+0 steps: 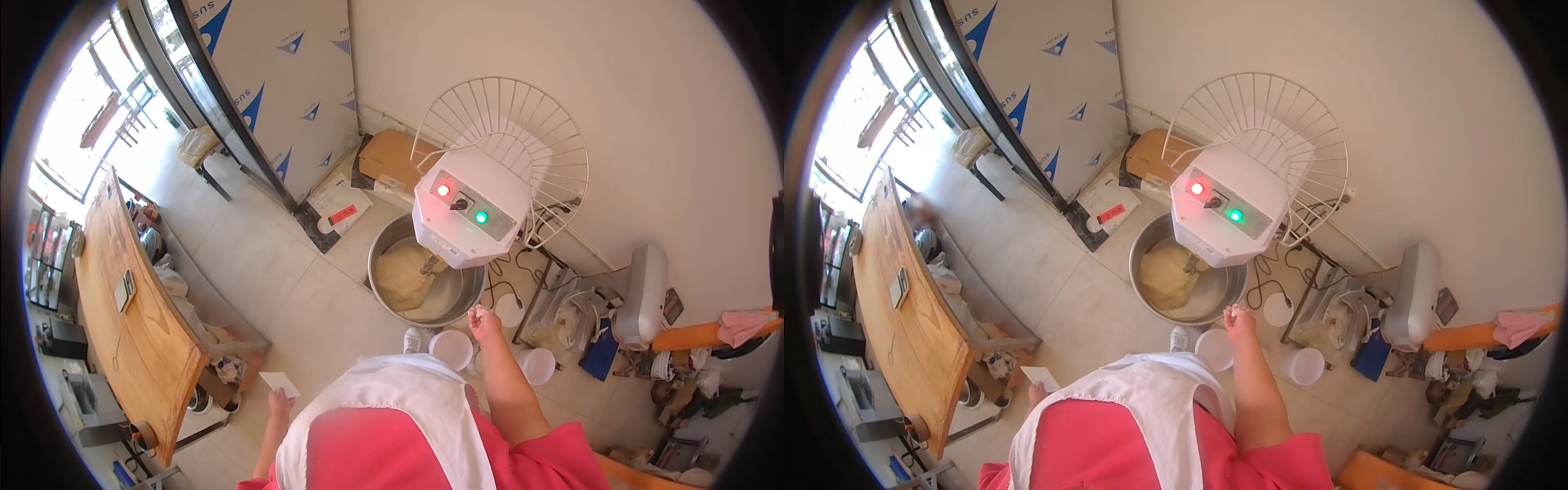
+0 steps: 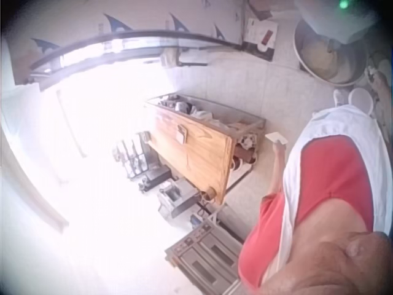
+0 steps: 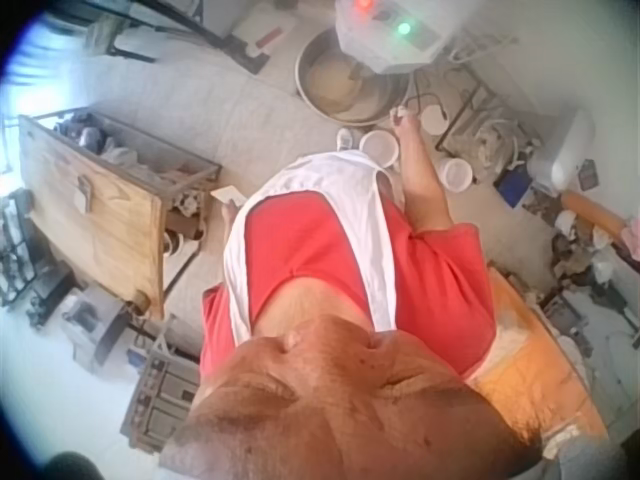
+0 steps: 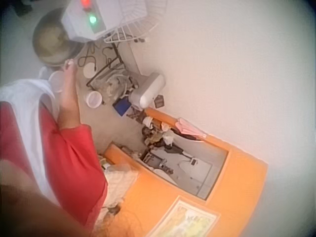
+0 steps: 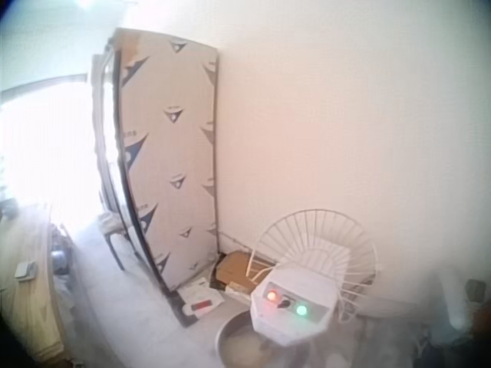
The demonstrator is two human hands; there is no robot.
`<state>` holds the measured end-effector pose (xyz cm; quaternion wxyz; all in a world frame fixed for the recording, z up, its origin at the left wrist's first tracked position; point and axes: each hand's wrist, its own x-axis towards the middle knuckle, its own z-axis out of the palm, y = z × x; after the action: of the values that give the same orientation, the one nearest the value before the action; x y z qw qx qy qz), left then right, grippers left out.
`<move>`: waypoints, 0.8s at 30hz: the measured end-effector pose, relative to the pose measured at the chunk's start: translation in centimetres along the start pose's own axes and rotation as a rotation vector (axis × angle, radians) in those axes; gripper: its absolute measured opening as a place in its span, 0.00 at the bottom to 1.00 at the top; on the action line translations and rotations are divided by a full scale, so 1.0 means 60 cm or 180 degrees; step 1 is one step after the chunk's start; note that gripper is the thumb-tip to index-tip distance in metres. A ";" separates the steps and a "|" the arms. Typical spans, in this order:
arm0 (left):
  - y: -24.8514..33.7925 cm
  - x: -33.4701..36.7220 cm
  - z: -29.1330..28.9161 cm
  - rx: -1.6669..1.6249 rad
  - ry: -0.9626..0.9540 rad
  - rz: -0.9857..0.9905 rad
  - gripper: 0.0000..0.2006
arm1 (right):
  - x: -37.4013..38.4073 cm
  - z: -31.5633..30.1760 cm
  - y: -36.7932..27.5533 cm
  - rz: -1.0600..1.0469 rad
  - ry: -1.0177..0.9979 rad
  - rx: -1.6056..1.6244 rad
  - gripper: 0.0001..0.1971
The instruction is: The person mixes dough in a large industrial mixer by hand and with a scraper, pulling dough from the sides of the bowl and checking its consistency.
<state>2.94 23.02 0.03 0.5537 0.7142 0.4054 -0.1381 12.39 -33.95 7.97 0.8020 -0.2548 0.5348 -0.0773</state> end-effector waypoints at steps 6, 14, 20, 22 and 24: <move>0.017 -0.008 0.000 0.0076 -0.0013 0.0024 0.13 | -0.002 -0.001 0.007 0.0021 0.0170 -0.0088 0.03; 0.033 -0.017 -0.001 0.0145 -0.0016 0.0049 0.13 | -0.006 0.001 0.007 -0.0015 0.0060 -0.0179 0.03; 0.045 -0.022 0.002 0.0198 -0.0042 0.0073 0.13 | -0.007 0.008 0.011 -0.0080 -0.0133 -0.0284 0.03; 0.047 -0.024 0.003 0.0209 -0.0046 0.0079 0.13 | -0.010 0.013 0.012 -0.0070 -0.0051 -0.0313 0.04; 0.050 -0.026 0.004 0.0217 -0.0055 0.0084 0.13 | -0.008 0.010 0.013 -0.0065 -0.0003 -0.0339 0.04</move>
<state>4.19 21.98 2.98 0.5343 0.7366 0.3862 -0.1507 12.65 -32.88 8.14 0.7867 -0.3026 0.5350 -0.0567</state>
